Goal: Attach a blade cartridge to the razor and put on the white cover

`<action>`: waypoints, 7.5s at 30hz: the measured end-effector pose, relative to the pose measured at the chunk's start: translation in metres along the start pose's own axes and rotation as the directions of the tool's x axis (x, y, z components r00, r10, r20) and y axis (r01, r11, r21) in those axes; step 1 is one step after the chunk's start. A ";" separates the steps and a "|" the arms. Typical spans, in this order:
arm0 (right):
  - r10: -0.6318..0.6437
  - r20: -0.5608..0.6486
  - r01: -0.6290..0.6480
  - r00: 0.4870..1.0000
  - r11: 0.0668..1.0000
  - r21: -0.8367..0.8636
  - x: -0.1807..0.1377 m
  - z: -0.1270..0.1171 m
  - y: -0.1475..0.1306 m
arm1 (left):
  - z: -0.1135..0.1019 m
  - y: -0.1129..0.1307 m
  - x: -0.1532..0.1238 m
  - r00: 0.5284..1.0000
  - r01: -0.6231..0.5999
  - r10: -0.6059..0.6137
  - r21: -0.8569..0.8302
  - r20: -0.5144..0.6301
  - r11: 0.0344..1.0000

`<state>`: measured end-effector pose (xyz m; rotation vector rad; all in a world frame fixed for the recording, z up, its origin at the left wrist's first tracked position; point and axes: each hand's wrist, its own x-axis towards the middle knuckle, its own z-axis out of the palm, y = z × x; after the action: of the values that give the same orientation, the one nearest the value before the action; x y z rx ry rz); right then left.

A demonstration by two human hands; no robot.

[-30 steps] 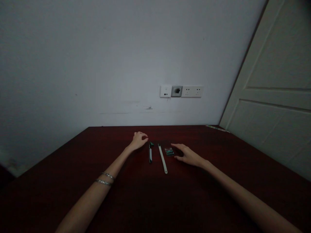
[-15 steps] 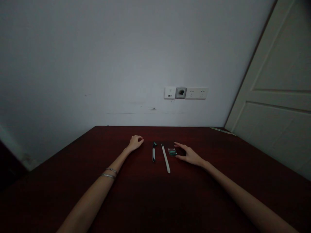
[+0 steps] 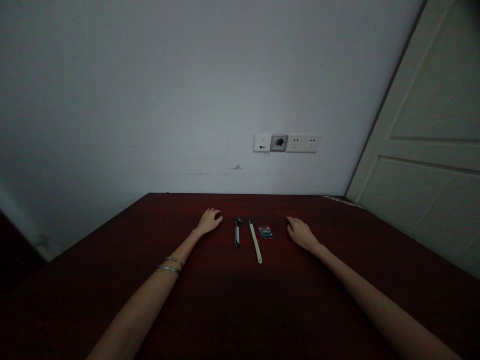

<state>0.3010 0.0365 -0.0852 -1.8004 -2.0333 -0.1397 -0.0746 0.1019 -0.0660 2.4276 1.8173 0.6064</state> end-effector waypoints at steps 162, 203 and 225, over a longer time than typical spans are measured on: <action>0.172 0.351 -0.335 0.920 -0.116 0.935 -0.058 -0.041 -0.163 | 0.002 0.104 -0.021 0.882 0.413 -0.098 -0.858 0.460 -0.306; 0.108 0.053 -0.068 0.993 0.142 0.988 0.007 -0.069 -0.138 | -0.033 0.121 -0.021 0.996 -0.009 -0.088 -0.974 -0.030 0.228; -0.037 -0.007 0.034 0.999 0.810 0.586 -0.013 -0.068 -0.129 | -0.066 0.143 -0.040 0.988 -0.055 0.156 -0.973 -0.020 0.222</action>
<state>0.1934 -0.0193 -0.0034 -1.3629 -1.8342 0.4435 0.0240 0.0083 0.0225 1.5492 0.6795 1.1694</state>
